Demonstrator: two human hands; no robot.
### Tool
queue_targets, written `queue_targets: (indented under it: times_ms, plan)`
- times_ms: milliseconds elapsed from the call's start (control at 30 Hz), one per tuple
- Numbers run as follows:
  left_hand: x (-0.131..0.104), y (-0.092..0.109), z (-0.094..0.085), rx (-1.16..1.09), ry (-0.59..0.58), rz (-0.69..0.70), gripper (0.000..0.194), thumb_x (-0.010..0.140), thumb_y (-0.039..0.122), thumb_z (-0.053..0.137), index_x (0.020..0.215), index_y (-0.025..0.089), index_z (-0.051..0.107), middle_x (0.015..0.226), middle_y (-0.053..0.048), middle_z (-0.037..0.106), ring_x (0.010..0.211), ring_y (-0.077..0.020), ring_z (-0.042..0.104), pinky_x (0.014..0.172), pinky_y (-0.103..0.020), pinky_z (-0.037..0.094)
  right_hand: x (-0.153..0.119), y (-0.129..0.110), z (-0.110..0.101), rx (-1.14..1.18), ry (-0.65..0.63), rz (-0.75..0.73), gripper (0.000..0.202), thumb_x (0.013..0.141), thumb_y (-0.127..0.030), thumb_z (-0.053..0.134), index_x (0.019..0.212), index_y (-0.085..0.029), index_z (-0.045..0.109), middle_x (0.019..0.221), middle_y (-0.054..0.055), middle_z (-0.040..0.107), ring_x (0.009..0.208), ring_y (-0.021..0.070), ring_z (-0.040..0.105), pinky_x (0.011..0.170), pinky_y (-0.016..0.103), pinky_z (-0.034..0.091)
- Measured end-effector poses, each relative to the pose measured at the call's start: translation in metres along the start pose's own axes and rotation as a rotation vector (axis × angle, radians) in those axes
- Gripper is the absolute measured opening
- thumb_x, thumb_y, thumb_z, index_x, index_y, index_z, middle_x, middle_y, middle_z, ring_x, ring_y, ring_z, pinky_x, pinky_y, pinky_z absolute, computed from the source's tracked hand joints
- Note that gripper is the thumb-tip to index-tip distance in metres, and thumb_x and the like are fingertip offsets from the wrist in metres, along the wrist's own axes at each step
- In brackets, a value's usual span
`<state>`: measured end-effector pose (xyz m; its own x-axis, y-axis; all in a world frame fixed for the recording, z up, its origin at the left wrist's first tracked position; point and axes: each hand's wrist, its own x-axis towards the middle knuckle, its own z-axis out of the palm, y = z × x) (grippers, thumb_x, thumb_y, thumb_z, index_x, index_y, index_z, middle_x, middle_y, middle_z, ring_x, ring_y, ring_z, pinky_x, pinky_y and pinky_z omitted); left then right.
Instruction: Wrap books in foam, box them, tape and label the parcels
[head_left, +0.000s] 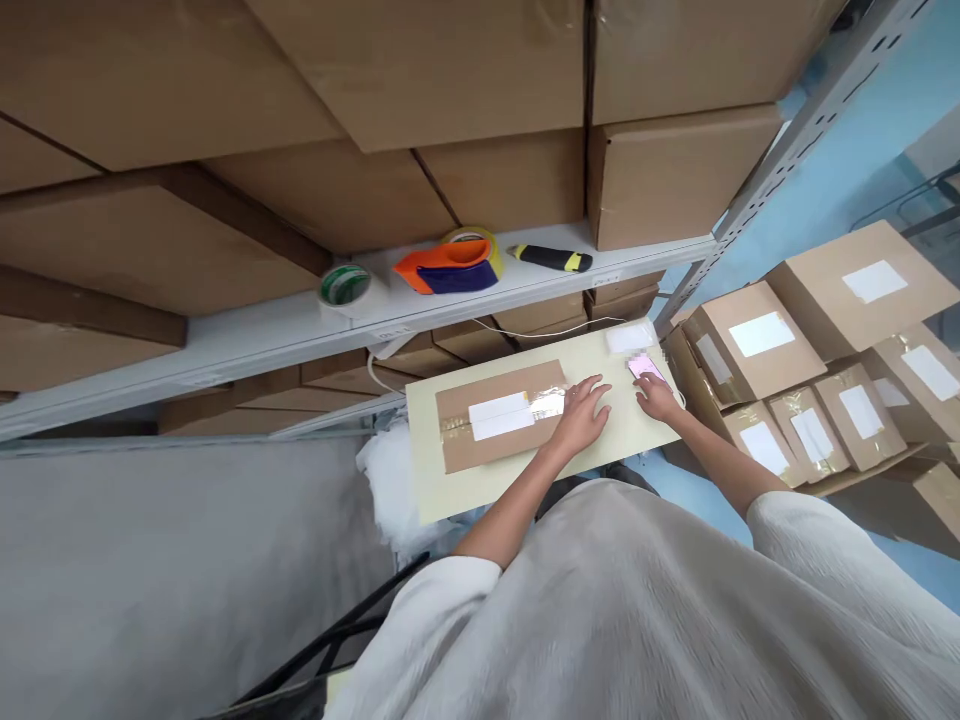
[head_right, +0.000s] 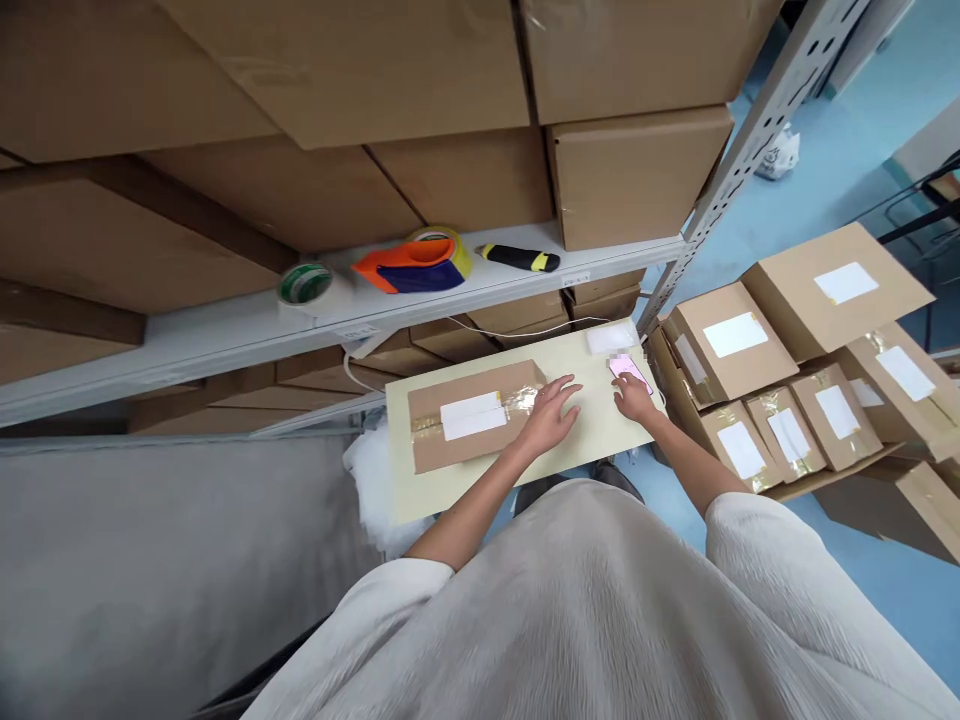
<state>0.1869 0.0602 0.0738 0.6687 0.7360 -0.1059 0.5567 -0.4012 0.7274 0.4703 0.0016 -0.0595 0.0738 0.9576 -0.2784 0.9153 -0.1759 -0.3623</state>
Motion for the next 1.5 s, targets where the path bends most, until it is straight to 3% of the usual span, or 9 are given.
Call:
queue_targets:
  times_ms: [167, 300, 500, 733, 867, 1100, 1233, 1400, 1500]
  plan:
    - [0.058, -0.006, 0.044, -0.167, -0.031, -0.164, 0.042, 0.102, 0.023, 0.063, 0.143, 0.026, 0.070, 0.163, -0.010, 0.061, 0.156, -0.0271, 0.053, 0.134, -0.046, 0.039, 0.033, 0.024, 0.003, 0.010, -0.035, -0.118, 0.041, 0.102, -0.021, 0.054, 0.138, -0.016, 0.074, 0.155, 0.020, 0.061, 0.138, 0.0352, 0.061, 0.118, 0.051, 0.048]
    - [0.087, -0.022, 0.066, -0.262, -0.020, -0.342, 0.036, 0.099, 0.019, 0.065, 0.134, 0.023, 0.074, 0.150, -0.011, 0.070, 0.146, -0.0272, 0.063, 0.129, -0.043, 0.046, 0.044, 0.033, 0.006, 0.053, -0.059, -0.153, 0.037, 0.101, -0.018, 0.054, 0.132, -0.017, 0.075, 0.149, 0.019, 0.065, 0.128, 0.0333, 0.065, 0.112, 0.047, 0.051]
    - [0.101, -0.031, 0.084, -0.312, 0.026, -0.438, 0.034, 0.098, 0.017, 0.066, 0.130, 0.023, 0.076, 0.148, -0.011, 0.071, 0.140, -0.0268, 0.066, 0.126, -0.043, 0.049, 0.066, 0.035, -0.004, 0.136, -0.004, -0.120, 0.030, 0.104, -0.022, 0.050, 0.124, -0.019, 0.072, 0.134, 0.018, 0.070, 0.125, 0.0341, 0.063, 0.107, 0.047, 0.051]
    - [0.105, -0.025, 0.091, -0.342, 0.081, -0.519, 0.036, 0.098, 0.016, 0.067, 0.132, 0.024, 0.076, 0.146, -0.010, 0.073, 0.135, -0.0265, 0.070, 0.122, -0.044, 0.054, 0.155, 0.014, -0.020, 0.121, -0.004, -0.006, 0.023, 0.105, -0.038, 0.059, 0.113, -0.020, 0.070, 0.125, 0.019, 0.070, 0.114, 0.0364, 0.064, 0.100, 0.049, 0.052]
    - [0.105, -0.022, 0.091, -0.351, 0.109, -0.562, 0.034, 0.099, 0.016, 0.066, 0.130, 0.025, 0.077, 0.145, -0.009, 0.073, 0.134, -0.0258, 0.071, 0.120, -0.043, 0.056, 0.183, 0.011, -0.015, 0.106, -0.041, 0.073, 0.032, 0.097, -0.052, 0.072, 0.106, -0.021, 0.067, 0.123, 0.019, 0.069, 0.116, 0.0387, 0.062, 0.101, 0.051, 0.052]
    - [0.102, -0.021, 0.090, -0.397, 0.119, -0.605, 0.032, 0.099, 0.017, 0.065, 0.128, 0.024, 0.077, 0.143, -0.009, 0.075, 0.134, -0.0260, 0.071, 0.119, -0.043, 0.056, 0.192, 0.022, -0.017, 0.167, -0.076, 0.110, 0.020, 0.097, -0.038, 0.071, 0.109, -0.022, 0.069, 0.118, 0.014, 0.074, 0.105, 0.0301, 0.068, 0.090, 0.040, 0.055]
    - [0.111, -0.022, 0.090, -0.451, 0.137, -0.638, 0.030, 0.099, 0.015, 0.065, 0.125, 0.023, 0.077, 0.142, -0.009, 0.076, 0.130, -0.0254, 0.073, 0.115, -0.042, 0.058, 0.191, 0.028, -0.029, 0.219, -0.075, 0.174, 0.013, 0.094, -0.032, 0.067, 0.100, -0.023, 0.073, 0.103, 0.010, 0.077, 0.093, 0.0272, 0.069, 0.081, 0.036, 0.054]
    - [0.152, -0.017, 0.091, -0.509, 0.202, -0.678, 0.023, 0.100, 0.020, 0.069, 0.123, 0.021, 0.074, 0.128, -0.010, 0.080, 0.116, -0.0222, 0.077, 0.107, -0.038, 0.060, 0.167, 0.036, -0.052, 0.327, 0.051, 0.052, 0.013, 0.091, -0.034, 0.067, 0.094, -0.022, 0.073, 0.094, 0.008, 0.076, 0.087, 0.0248, 0.068, 0.080, 0.035, 0.055]
    - [0.183, -0.011, 0.093, -0.538, 0.257, -0.686, 0.031, 0.099, 0.023, 0.074, 0.130, 0.021, 0.070, 0.124, -0.009, 0.080, 0.110, -0.0198, 0.078, 0.102, -0.034, 0.060, 0.149, 0.038, -0.067, 0.361, 0.092, -0.004, 0.013, 0.090, -0.035, 0.067, 0.091, -0.023, 0.072, 0.093, 0.007, 0.076, 0.089, 0.0245, 0.069, 0.083, 0.035, 0.055]
